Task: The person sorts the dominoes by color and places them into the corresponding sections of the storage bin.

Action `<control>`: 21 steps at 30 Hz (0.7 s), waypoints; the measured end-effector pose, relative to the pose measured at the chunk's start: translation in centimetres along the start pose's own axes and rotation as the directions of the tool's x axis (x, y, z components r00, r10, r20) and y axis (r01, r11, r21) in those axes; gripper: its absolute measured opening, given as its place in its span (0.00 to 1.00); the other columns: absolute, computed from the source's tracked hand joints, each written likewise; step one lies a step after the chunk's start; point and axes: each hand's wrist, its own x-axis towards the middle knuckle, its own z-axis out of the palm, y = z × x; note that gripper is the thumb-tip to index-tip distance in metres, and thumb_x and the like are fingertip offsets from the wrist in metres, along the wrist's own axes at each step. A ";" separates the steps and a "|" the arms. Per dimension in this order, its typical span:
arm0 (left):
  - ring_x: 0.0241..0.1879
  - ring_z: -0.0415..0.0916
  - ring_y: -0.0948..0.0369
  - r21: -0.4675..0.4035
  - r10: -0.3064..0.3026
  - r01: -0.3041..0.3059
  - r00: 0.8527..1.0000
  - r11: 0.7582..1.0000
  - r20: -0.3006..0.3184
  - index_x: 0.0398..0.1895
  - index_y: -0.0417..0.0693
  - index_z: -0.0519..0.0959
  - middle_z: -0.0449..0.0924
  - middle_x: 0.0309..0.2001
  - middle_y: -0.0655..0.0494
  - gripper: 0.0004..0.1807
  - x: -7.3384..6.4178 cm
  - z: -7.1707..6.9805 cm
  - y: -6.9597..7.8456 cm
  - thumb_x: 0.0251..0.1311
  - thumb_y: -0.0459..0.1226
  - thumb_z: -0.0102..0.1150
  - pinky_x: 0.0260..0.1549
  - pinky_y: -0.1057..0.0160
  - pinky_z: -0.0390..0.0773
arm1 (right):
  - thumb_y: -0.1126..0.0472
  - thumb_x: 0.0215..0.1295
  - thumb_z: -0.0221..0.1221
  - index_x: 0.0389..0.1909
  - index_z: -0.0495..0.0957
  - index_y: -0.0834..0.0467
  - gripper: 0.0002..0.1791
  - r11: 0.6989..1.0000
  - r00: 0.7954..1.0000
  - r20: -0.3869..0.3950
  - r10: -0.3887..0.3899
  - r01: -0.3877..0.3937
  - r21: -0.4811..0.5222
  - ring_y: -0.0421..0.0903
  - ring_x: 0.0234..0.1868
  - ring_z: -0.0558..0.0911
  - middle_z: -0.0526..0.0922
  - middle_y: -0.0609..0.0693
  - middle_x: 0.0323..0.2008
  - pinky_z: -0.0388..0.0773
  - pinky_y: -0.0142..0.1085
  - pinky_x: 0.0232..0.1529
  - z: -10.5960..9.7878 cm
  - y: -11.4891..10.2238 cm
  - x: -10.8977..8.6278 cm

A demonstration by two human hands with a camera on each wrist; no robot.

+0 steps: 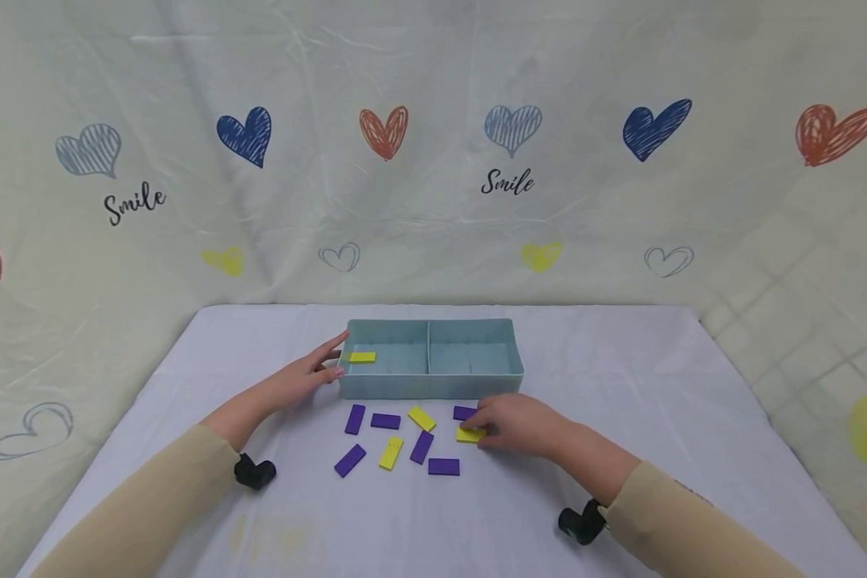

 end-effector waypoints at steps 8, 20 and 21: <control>0.75 0.51 0.44 0.009 -0.006 0.006 1.000 1.000 -0.001 0.77 0.86 0.41 0.56 0.76 0.50 0.39 -0.1 0.0 0.0 0.69 0.60 0.48 0.66 0.31 0.52 | 0.59 0.60 0.70 0.51 0.86 0.46 0.17 1.000 0.999 -0.032 -0.011 0.012 0.006 0.35 0.33 0.76 0.79 0.36 0.36 0.79 0.30 0.36 -1.4 0.0 -0.5; 0.74 0.52 0.43 0.021 -0.010 0.009 1.000 1.000 0.009 0.77 0.84 0.40 0.54 0.77 0.49 0.39 -0.3 -0.1 0.4 0.70 0.59 0.48 0.66 0.32 0.53 | 0.60 0.62 0.68 0.53 0.85 0.45 0.18 1.000 0.998 -0.064 0.003 -0.003 -0.007 0.33 0.31 0.73 0.77 0.35 0.36 0.77 0.29 0.33 -3.4 -0.2 -0.8; 0.74 0.52 0.42 0.022 -0.009 0.008 1.000 1.000 0.010 0.77 0.83 0.40 0.53 0.77 0.48 0.39 -0.2 -0.1 0.4 0.70 0.59 0.48 0.66 0.31 0.53 | 0.60 0.62 0.68 0.53 0.85 0.45 0.18 1.000 0.998 -0.064 0.003 -0.003 -0.001 0.34 0.30 0.73 0.77 0.36 0.36 0.77 0.29 0.33 -3.6 -0.2 -0.8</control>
